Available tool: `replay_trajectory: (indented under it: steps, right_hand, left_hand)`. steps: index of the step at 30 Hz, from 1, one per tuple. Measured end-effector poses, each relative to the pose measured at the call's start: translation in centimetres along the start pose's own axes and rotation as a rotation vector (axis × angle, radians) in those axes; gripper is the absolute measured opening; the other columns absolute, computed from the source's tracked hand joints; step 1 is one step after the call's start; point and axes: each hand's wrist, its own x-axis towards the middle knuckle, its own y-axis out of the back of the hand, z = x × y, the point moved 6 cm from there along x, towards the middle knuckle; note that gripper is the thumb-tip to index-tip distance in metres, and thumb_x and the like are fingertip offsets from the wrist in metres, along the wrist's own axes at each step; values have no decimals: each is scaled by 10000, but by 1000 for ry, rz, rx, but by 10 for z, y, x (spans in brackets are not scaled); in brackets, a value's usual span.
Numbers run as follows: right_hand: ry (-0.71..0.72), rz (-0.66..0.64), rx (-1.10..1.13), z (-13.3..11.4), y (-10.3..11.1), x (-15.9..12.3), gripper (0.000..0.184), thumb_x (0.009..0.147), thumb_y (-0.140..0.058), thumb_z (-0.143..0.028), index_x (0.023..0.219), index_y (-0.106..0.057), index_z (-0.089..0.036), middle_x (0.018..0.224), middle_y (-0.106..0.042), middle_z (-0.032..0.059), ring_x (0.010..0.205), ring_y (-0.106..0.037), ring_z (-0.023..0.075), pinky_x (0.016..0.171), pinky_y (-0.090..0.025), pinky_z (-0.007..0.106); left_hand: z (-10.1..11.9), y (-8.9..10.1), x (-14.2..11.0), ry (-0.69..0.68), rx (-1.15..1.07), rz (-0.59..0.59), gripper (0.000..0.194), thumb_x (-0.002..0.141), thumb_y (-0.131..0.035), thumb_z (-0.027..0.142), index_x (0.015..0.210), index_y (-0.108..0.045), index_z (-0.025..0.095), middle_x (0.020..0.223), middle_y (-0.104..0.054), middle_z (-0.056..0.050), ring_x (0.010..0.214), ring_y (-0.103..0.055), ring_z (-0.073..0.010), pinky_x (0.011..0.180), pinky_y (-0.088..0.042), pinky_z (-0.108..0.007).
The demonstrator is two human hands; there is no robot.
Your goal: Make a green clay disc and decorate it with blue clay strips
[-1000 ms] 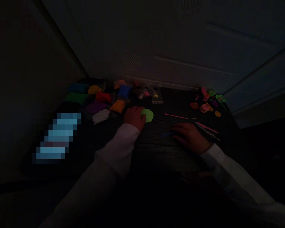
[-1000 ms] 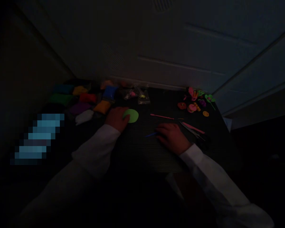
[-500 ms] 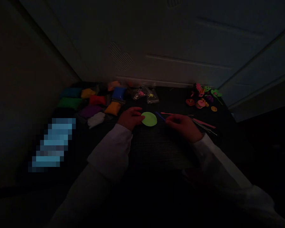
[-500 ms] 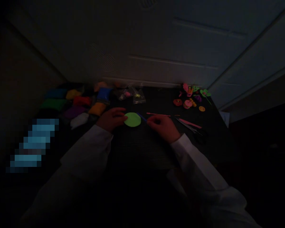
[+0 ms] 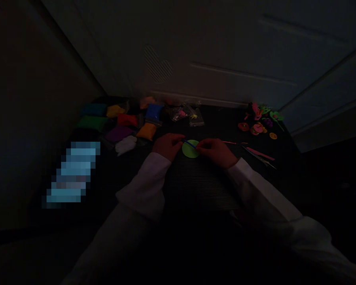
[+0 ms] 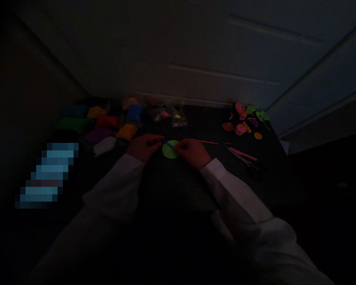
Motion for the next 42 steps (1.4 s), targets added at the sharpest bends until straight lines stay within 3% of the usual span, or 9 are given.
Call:
replay_trajectory:
  steps: [5, 24, 29, 32, 36, 42]
  right_hand:
    - [6, 5, -46, 0, -1, 3, 195, 733, -536, -306, 796, -645, -157, 753, -654, 32, 678, -575, 129, 602, -399, 246]
    - [51, 2, -19, -1, -3, 3, 175, 725, -560, -285, 814, -637, -157, 779, -648, 31, 710, -570, 131, 650, -413, 263]
    - [34, -9, 48, 3, 2, 0, 194, 731, -548, -293, 830, -627, -145, 787, -648, 33, 712, -578, 125, 645, -430, 248]
    - [33, -13, 87, 8, 11, -5, 212, 742, -531, -307, 846, -616, -143, 790, -643, 27, 711, -580, 120, 642, -440, 240]
    - [30, -23, 101, 19, 24, -21, 211, 736, -535, -318, 843, -615, -155, 773, -633, 14, 695, -575, 122, 630, -442, 248]
    - [133, -41, -79, 25, 30, -49, 168, 758, -521, -274, 864, -621, -190, 783, -620, 12, 706, -557, 129, 652, -428, 269]
  left_hand:
    - [3, -3, 0, -64, 74, -5, 275, 735, -503, 210, 969, -646, 197, 930, -633, -35, 804, -561, -171, 780, -434, -306]
    - [4, -10, 3, -100, 139, 24, 219, 744, -482, 213, 887, -649, 208, 858, -628, -23, 812, -547, -176, 769, -421, -311]
    - [4, -9, 2, -104, 126, 63, 310, 745, -497, 262, 1033, -576, 180, 875, -616, -35, 823, -542, -176, 767, -428, -307]
    - [10, -9, -2, -154, 141, 67, 391, 731, -519, 338, 1076, -552, 157, 971, -596, -62, 910, -515, -204, 825, -405, -335]
    - [29, -9, -11, -328, 145, 79, 432, 738, -516, 379, 1117, -535, 174, 1088, -546, -66, 1027, -446, -212, 913, -338, -347]
    - [56, -33, -27, -486, 170, -46, 380, 705, -559, 416, 1048, -582, 254, 1108, -565, -21, 1057, -415, -247, 878, -308, -416]
